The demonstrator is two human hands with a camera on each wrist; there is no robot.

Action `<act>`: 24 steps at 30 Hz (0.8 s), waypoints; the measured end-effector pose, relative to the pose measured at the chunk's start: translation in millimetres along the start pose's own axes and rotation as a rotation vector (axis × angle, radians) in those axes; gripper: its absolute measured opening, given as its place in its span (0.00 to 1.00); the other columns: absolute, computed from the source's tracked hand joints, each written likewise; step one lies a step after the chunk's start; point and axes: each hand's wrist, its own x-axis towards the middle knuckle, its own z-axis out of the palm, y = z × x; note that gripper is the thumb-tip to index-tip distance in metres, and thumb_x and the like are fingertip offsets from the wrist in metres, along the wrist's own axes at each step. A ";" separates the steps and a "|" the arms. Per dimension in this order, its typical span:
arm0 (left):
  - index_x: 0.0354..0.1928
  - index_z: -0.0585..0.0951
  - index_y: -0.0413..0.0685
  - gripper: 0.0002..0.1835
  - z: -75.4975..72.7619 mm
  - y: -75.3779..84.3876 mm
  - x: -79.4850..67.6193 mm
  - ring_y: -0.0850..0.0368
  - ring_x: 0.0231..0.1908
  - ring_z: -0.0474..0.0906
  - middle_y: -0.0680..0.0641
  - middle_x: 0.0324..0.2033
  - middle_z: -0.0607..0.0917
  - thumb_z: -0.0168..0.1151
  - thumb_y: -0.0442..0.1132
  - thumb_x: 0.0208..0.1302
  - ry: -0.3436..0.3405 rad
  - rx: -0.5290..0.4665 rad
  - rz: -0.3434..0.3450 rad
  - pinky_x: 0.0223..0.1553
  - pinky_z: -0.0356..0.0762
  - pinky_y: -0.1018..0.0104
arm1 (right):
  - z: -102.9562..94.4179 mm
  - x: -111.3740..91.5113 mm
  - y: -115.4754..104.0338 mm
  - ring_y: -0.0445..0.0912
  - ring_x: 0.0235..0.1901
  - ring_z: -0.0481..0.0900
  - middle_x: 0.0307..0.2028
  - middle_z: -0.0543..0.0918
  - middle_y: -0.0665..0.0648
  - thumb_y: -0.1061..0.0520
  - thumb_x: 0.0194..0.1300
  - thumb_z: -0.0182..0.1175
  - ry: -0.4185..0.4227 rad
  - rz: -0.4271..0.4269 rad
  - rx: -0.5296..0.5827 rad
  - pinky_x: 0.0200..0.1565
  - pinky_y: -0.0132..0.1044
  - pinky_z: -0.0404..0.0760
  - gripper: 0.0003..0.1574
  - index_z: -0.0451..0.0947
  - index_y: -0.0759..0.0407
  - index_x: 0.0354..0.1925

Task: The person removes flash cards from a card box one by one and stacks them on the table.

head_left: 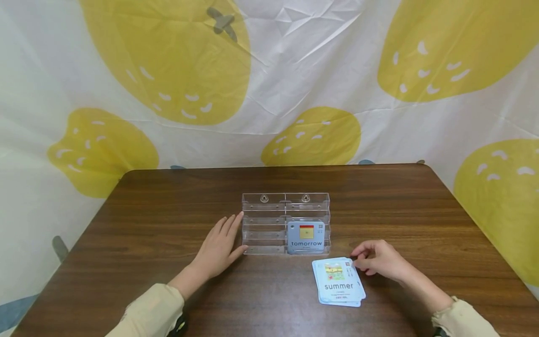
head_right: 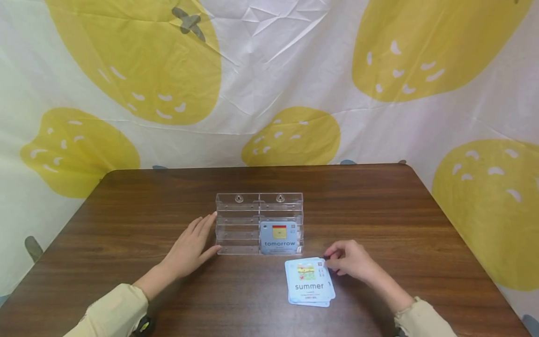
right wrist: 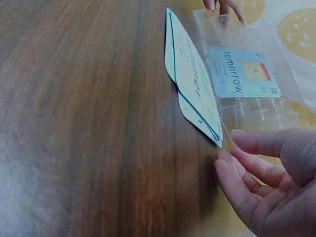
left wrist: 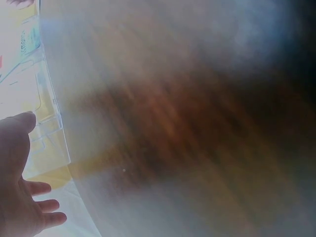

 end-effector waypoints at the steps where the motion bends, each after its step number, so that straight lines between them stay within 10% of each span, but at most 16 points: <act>1: 0.68 0.52 0.40 0.42 0.1 0.0 -0.1 0.37 0.58 0.63 0.35 0.59 0.67 0.58 0.52 0.59 0.001 0.000 0.001 0.59 0.61 0.48 | -0.5 0.3 0.0 0.46 0.26 0.76 0.27 0.75 0.56 0.63 0.52 0.64 0.003 0.001 0.000 0.26 0.37 0.80 0.15 0.77 0.71 0.38; 24: 0.68 0.52 0.40 0.42 -0.2 0.2 -0.6 0.37 0.58 0.63 0.35 0.59 0.68 0.58 0.52 0.59 0.008 0.004 0.008 0.59 0.61 0.48 | -12.0 11.7 -14.2 0.52 0.39 0.77 0.41 0.78 0.65 0.61 0.54 0.64 0.143 -0.237 -0.082 0.39 0.35 0.77 0.25 0.71 0.72 0.48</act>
